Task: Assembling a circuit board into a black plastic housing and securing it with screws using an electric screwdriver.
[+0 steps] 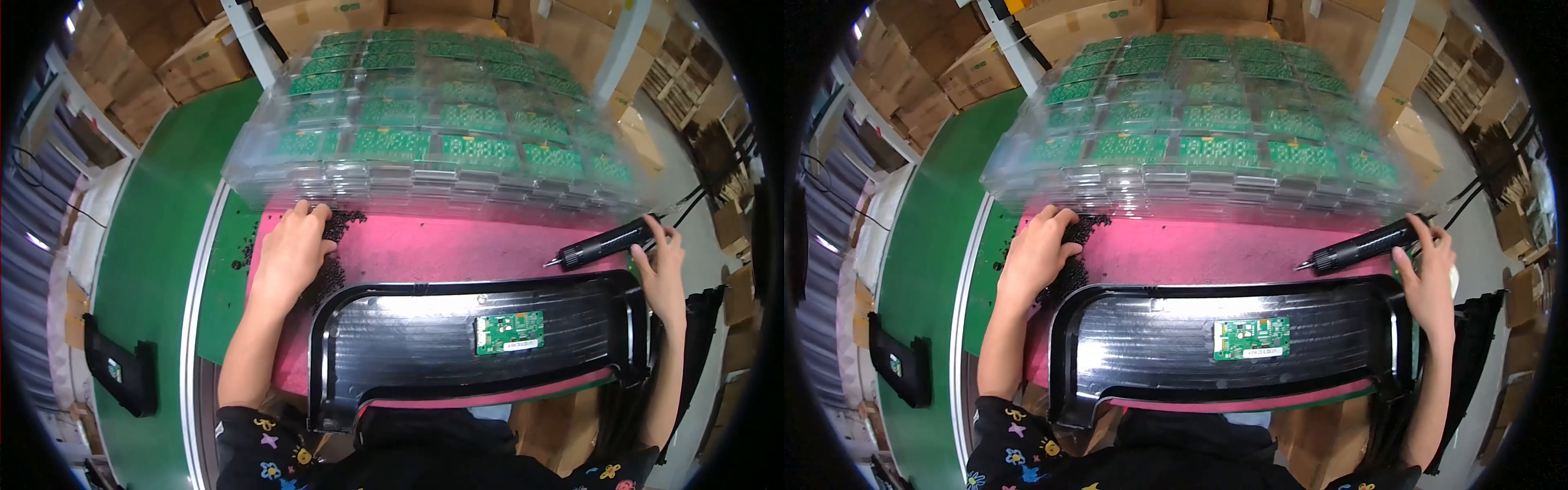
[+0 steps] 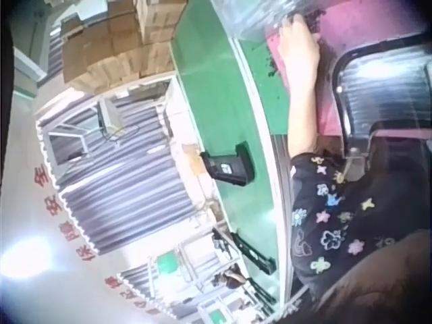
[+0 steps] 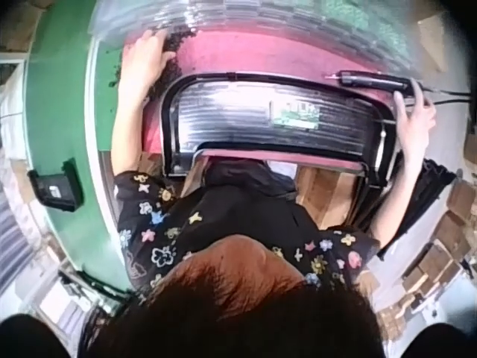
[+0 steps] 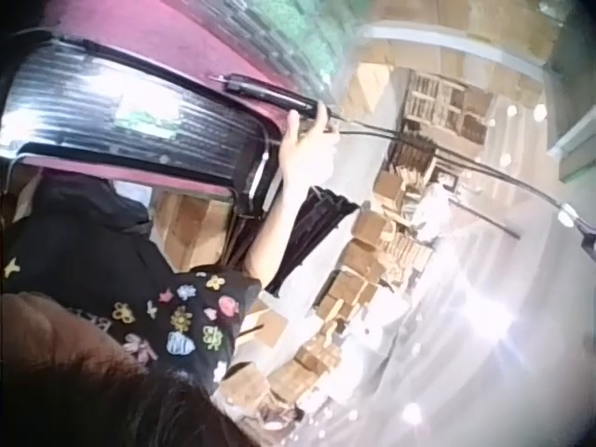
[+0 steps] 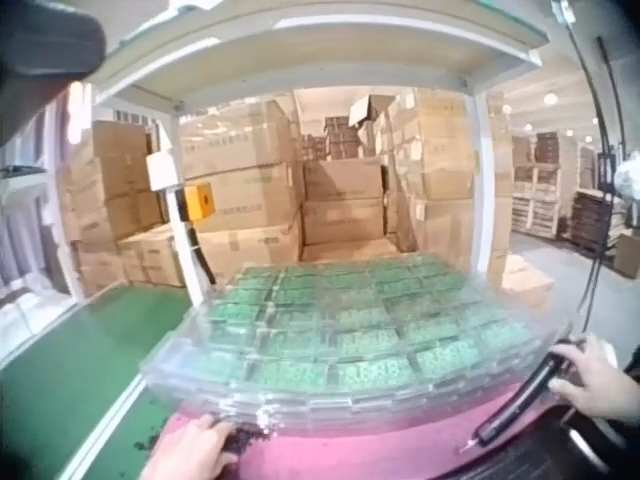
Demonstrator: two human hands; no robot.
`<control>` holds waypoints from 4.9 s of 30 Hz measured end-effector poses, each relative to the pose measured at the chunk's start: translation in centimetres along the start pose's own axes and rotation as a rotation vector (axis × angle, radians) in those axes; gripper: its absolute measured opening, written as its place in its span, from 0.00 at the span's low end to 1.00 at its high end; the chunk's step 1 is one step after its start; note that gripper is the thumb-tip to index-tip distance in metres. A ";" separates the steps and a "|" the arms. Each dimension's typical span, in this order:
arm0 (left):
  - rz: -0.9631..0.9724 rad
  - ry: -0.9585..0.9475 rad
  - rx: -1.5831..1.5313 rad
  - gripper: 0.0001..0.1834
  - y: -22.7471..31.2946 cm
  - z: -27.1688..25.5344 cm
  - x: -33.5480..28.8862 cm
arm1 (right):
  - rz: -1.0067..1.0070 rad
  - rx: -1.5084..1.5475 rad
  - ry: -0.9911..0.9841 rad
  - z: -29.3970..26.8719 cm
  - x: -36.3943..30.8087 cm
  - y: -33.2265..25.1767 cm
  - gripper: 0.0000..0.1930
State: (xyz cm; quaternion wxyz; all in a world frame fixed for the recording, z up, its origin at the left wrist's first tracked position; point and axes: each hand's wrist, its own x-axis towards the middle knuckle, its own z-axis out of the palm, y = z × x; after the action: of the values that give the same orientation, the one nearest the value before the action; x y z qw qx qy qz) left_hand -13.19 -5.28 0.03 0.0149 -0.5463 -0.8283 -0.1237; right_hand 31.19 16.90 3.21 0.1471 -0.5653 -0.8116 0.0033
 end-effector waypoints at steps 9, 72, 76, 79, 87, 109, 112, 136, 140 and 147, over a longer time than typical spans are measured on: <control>-0.004 0.125 -0.040 0.08 -0.7 1.7 0.4 | 0.139 0.394 0.249 2.9 3.3 -1.6 0.16; 0.314 -0.430 -1.202 0.06 12.1 0.9 -0.1 | -0.314 2.120 -0.417 2.9 -11.7 -18.8 0.24; 0.511 -0.322 -1.056 0.06 11.8 1.4 -0.2 | -0.358 2.063 -0.610 3.5 -12.1 -18.7 0.23; 0.632 -0.253 -1.017 0.05 11.9 2.1 -0.1 | -0.520 2.073 -0.243 3.0 -11.6 -18.1 0.23; 0.720 -0.416 -0.969 0.09 12.1 1.5 -0.7 | -0.714 1.957 0.358 -0.7 -9.3 -15.4 0.22; 0.833 -0.493 -1.071 0.08 12.2 1.7 -0.7 | -0.790 2.041 0.277 0.0 -9.1 -15.6 0.19; 0.794 -0.501 -1.049 0.08 11.9 2.1 -0.8 | -0.767 2.055 0.270 0.0 -8.8 -15.3 0.20; 0.819 -0.614 -0.505 0.23 11.4 1.9 -0.9 | -0.422 1.682 0.063 3.2 -6.1 -11.8 0.24; 0.791 -0.648 -0.501 0.22 11.5 1.7 -0.8 | -0.366 1.645 0.081 2.8 -6.4 -12.3 0.23; 0.803 -0.594 -0.467 0.20 11.6 1.3 -1.3 | -0.348 1.902 -0.245 2.7 -4.2 -12.4 0.24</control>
State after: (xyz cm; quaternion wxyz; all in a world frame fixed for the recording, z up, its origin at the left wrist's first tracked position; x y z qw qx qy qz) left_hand -2.00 -1.89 0.76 -0.2950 -0.8194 -0.4740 -0.1296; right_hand 20.47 8.98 1.78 0.4551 -0.0784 -0.5519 0.6943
